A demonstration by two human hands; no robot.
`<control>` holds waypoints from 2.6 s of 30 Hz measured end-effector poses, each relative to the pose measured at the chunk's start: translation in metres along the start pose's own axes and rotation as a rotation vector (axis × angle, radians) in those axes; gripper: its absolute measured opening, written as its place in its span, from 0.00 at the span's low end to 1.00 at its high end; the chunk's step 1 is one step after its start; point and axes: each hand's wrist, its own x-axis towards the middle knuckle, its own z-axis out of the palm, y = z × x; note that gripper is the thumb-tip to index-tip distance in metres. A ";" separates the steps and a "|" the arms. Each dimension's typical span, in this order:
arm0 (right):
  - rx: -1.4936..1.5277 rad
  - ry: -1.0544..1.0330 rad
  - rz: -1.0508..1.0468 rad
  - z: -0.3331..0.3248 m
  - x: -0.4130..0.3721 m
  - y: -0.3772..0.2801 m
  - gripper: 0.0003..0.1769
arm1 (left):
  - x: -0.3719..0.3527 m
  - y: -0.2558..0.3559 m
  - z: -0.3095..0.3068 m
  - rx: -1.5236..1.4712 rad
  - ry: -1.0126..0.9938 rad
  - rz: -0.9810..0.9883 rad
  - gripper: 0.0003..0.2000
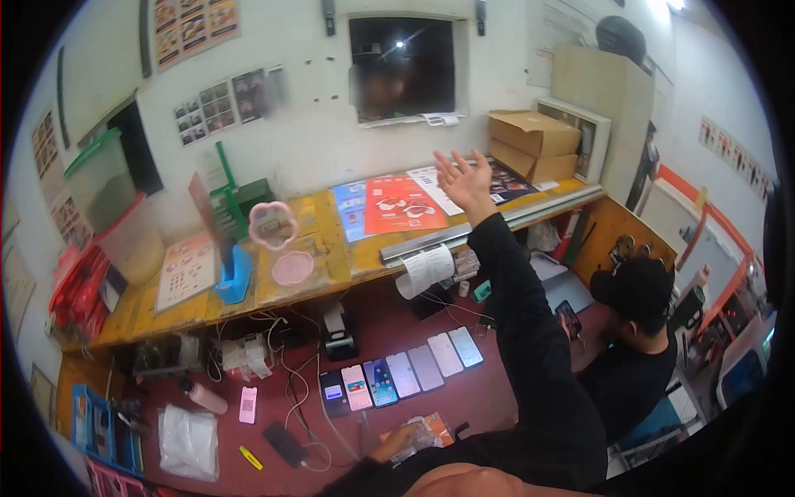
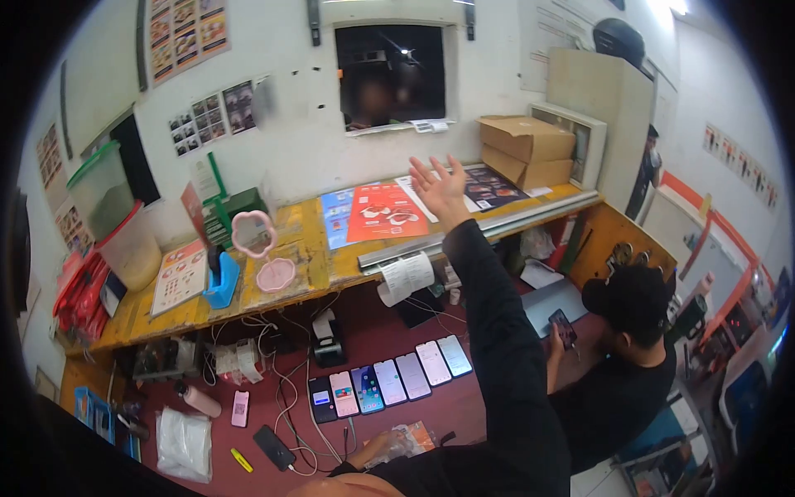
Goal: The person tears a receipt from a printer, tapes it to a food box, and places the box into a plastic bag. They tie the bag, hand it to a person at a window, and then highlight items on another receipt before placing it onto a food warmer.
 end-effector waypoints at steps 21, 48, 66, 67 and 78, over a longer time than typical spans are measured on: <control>-0.068 0.109 -0.069 -0.017 0.056 0.008 0.37 | -0.125 0.095 -0.010 0.233 0.791 0.546 0.08; -1.818 0.347 -0.720 0.013 0.219 -0.020 0.20 | -0.180 0.068 -0.041 -0.031 1.193 0.596 0.06; -1.413 0.119 -1.323 0.013 0.146 0.025 0.11 | -0.167 0.099 -0.060 0.054 1.163 0.600 0.08; -1.384 0.031 -1.280 0.037 0.096 0.048 0.11 | -0.175 0.138 -0.055 0.036 1.120 0.709 0.09; -1.344 -0.891 -0.951 0.091 -0.282 0.224 0.31 | -0.251 0.349 0.001 -0.440 0.352 1.348 0.26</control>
